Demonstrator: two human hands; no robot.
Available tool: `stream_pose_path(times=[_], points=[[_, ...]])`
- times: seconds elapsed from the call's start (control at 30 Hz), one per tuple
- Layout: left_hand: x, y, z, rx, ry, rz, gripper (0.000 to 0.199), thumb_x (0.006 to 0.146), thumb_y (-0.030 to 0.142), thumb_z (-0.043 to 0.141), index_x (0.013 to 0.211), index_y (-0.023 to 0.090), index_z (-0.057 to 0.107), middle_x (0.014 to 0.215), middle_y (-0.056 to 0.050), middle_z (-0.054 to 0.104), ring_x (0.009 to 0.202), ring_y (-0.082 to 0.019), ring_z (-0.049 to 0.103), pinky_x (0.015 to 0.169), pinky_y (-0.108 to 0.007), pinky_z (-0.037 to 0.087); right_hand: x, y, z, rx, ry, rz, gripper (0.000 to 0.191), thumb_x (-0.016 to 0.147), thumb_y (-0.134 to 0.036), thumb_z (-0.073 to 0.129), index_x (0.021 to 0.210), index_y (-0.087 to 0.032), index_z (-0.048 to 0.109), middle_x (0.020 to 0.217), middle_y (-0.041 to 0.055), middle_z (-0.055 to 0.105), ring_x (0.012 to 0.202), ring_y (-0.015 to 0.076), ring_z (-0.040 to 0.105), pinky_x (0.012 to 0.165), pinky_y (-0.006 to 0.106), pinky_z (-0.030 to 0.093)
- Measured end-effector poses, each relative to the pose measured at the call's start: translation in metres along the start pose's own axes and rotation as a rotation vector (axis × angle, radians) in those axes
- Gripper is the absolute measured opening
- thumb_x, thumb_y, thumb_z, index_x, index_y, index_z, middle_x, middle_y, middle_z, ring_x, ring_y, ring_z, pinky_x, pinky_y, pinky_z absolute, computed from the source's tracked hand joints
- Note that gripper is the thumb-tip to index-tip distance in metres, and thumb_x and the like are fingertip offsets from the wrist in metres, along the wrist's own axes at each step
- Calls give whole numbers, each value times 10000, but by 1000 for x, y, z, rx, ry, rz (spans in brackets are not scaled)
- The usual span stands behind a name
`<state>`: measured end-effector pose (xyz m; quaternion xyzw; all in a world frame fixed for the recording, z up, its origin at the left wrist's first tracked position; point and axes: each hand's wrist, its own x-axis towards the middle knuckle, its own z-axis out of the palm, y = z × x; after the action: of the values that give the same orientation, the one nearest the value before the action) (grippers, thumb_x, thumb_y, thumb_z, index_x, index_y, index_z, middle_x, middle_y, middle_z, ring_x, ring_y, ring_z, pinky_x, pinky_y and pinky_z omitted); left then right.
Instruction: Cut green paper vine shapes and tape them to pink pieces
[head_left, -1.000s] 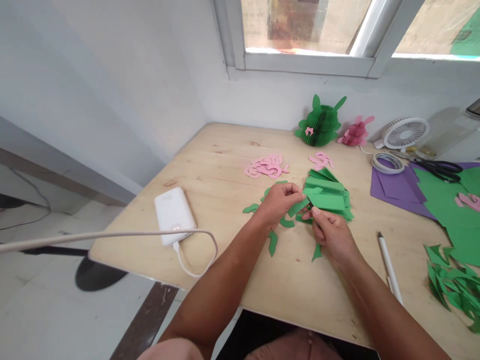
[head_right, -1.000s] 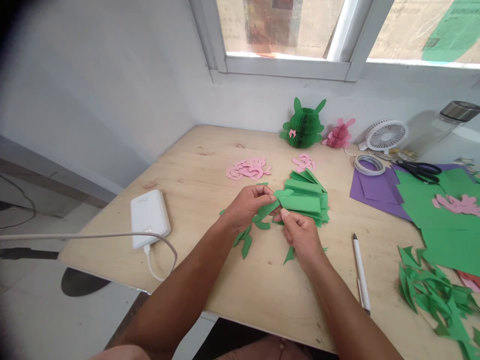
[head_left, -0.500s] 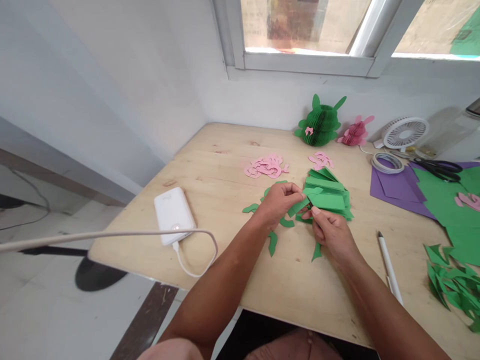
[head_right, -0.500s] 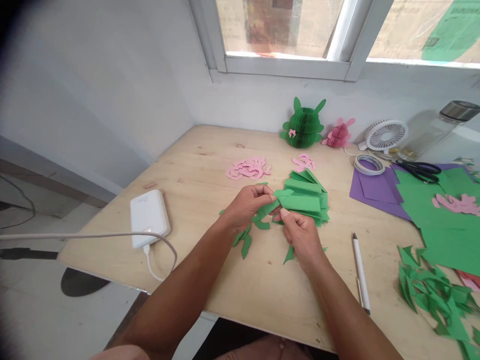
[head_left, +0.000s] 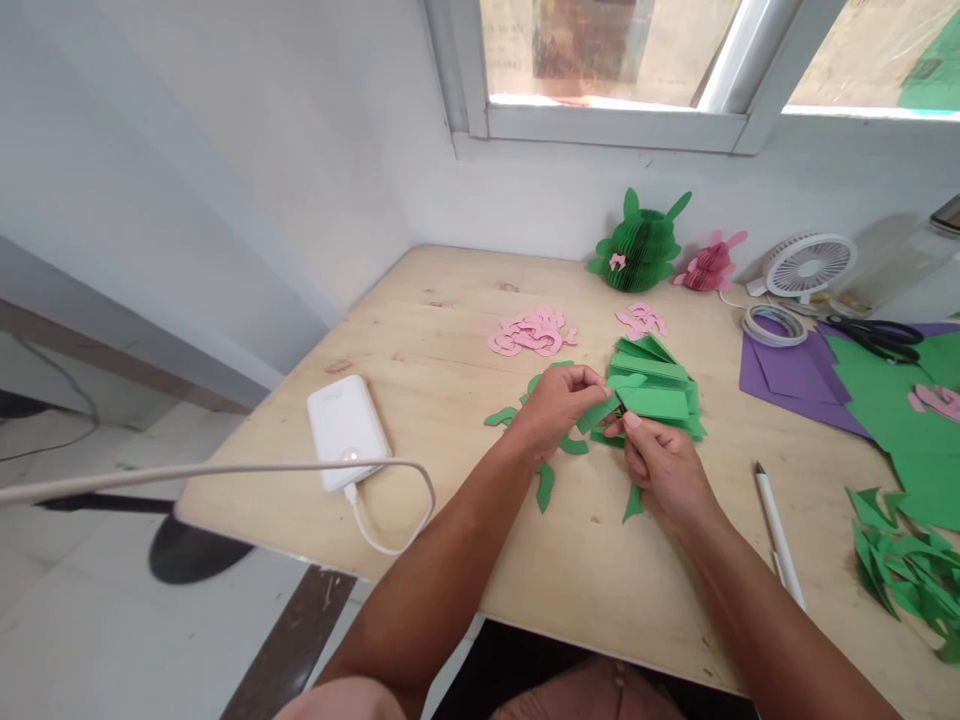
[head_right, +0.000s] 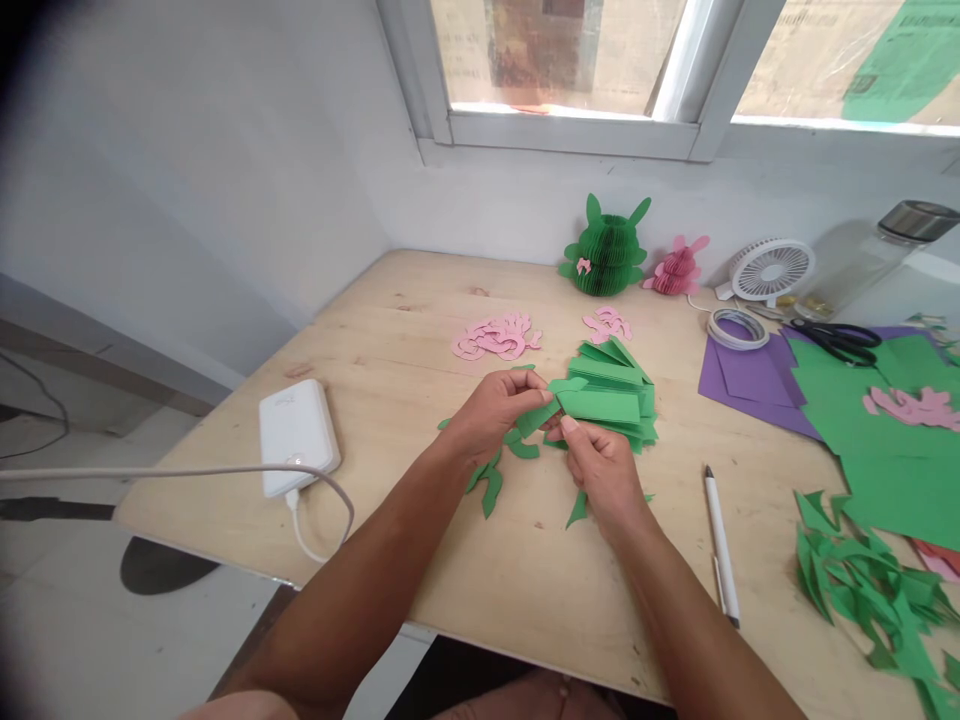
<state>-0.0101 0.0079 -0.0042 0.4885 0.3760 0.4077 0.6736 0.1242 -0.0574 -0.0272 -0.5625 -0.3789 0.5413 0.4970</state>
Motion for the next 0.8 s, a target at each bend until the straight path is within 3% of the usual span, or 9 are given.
stream_pose_path(times=[0.8], points=[[1, -2, 0, -8, -1, 20, 141, 655, 262, 631, 607, 157, 550, 588, 25, 549, 588, -96, 494, 623, -252, 378, 2, 4, -2, 6, 10, -14, 433, 719, -568, 679, 751, -140, 630, 402, -101, 270, 394, 48, 181, 401, 226, 116]])
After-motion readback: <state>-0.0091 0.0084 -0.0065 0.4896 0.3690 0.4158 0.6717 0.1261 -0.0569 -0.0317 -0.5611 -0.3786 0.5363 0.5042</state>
